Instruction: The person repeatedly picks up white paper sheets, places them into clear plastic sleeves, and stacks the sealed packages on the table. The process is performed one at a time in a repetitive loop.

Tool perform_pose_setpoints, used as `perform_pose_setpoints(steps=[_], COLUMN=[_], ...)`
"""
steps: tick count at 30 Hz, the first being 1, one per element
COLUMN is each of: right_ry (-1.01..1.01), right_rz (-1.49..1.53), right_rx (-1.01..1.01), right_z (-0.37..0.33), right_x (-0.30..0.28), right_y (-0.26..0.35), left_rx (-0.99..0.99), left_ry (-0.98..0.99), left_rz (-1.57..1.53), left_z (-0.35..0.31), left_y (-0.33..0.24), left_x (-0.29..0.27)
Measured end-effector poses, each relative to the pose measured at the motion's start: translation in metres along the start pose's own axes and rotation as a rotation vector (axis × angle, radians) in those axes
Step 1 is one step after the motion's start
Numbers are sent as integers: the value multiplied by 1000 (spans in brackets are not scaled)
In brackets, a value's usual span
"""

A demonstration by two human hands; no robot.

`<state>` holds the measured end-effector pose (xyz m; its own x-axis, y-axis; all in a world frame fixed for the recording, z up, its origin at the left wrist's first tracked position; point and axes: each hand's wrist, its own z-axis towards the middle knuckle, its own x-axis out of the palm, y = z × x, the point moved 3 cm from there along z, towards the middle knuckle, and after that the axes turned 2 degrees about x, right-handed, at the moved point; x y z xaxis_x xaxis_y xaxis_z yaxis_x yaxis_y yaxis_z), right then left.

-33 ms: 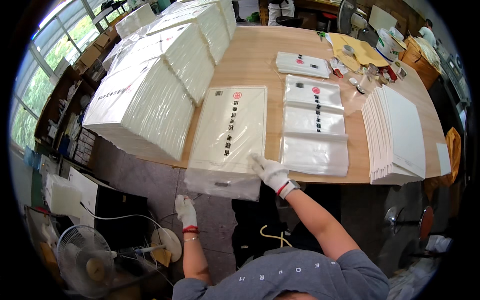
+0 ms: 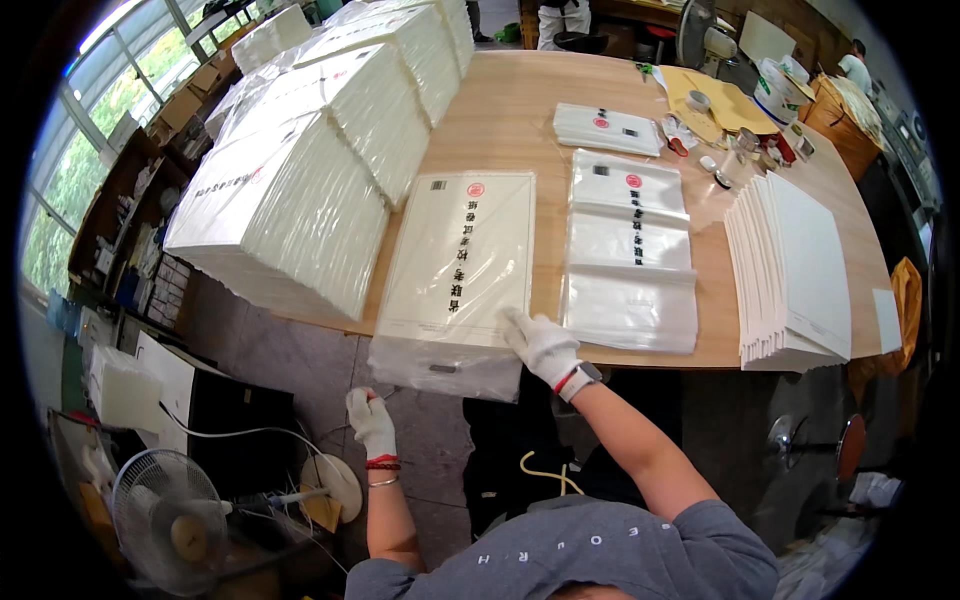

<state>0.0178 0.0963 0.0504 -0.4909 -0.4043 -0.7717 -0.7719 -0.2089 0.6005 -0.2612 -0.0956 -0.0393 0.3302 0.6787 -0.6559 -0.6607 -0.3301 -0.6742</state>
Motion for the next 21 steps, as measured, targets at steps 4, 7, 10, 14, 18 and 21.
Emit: perform_pose_setpoints(steps=[4,7,10,14,18,21], right_ry=[-397,-505,-419,-353,-371,-356], right_rz=[-69,-15,-17,-21,5,4], right_rx=[-429,-676,-752,-721,-723,-721], right_z=[4,7,26,31,30,33], right_x=[17,22,42,42,39,37], right_y=[17,34,10,7,8,7], left_rx=[559,640,734,858,881,923], left_ry=[-15,191,246,330,355,216], left_rz=[133,289,292,257,155,223], left_z=[31,43,52,62,57,67], left_y=[-103,-112,-109,-106,-130,-90], left_x=[0,11,24,27,12,21])
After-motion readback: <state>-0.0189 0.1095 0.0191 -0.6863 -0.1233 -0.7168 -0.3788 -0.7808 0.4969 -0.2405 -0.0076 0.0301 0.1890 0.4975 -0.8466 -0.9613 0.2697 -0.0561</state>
